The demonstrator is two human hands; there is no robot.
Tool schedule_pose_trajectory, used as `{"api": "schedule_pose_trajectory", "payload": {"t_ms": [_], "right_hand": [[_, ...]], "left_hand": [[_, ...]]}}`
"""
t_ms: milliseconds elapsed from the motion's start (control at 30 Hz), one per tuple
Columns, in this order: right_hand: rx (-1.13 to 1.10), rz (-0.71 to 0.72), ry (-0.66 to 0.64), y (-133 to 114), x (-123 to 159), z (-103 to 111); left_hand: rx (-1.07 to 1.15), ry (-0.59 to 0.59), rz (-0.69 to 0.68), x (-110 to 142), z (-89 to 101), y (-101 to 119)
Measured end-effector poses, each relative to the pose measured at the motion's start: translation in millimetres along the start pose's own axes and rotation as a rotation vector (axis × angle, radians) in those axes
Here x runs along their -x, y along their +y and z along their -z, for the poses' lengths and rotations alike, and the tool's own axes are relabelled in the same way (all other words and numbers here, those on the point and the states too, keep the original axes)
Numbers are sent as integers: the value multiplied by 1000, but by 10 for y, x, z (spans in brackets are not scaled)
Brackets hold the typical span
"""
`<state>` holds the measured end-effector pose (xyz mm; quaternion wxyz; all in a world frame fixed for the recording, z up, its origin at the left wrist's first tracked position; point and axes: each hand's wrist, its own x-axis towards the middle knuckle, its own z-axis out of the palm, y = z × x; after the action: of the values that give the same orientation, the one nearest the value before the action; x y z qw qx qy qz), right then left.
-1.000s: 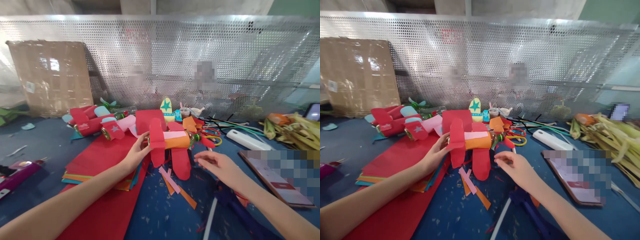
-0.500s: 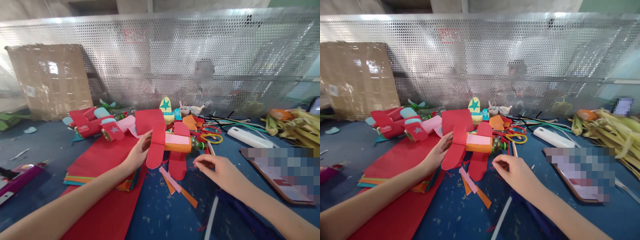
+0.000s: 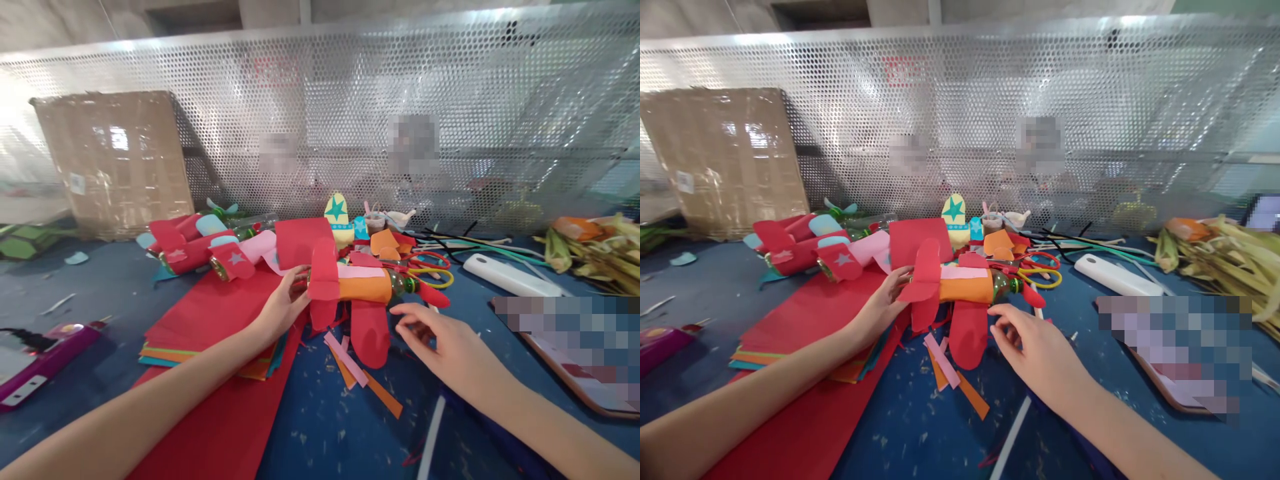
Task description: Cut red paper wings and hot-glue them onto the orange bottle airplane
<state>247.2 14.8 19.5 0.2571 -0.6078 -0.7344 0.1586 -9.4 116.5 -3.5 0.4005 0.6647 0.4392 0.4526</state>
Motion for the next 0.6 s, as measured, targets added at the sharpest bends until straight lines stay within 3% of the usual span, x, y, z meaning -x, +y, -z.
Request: {"api": "schedule_pose_trajectory", "payload": {"t_ms": [267,400,600], "right_hand": [[77,94,8,43,3,-43],[171,160,74,46,10,-35],[363,130,277,-21,29,273]], "left_hand": [[-19,66,9,16,-25,-4],[-17,124,22,11,-29,-23],[30,207,58,-12,-32,-84]]}}
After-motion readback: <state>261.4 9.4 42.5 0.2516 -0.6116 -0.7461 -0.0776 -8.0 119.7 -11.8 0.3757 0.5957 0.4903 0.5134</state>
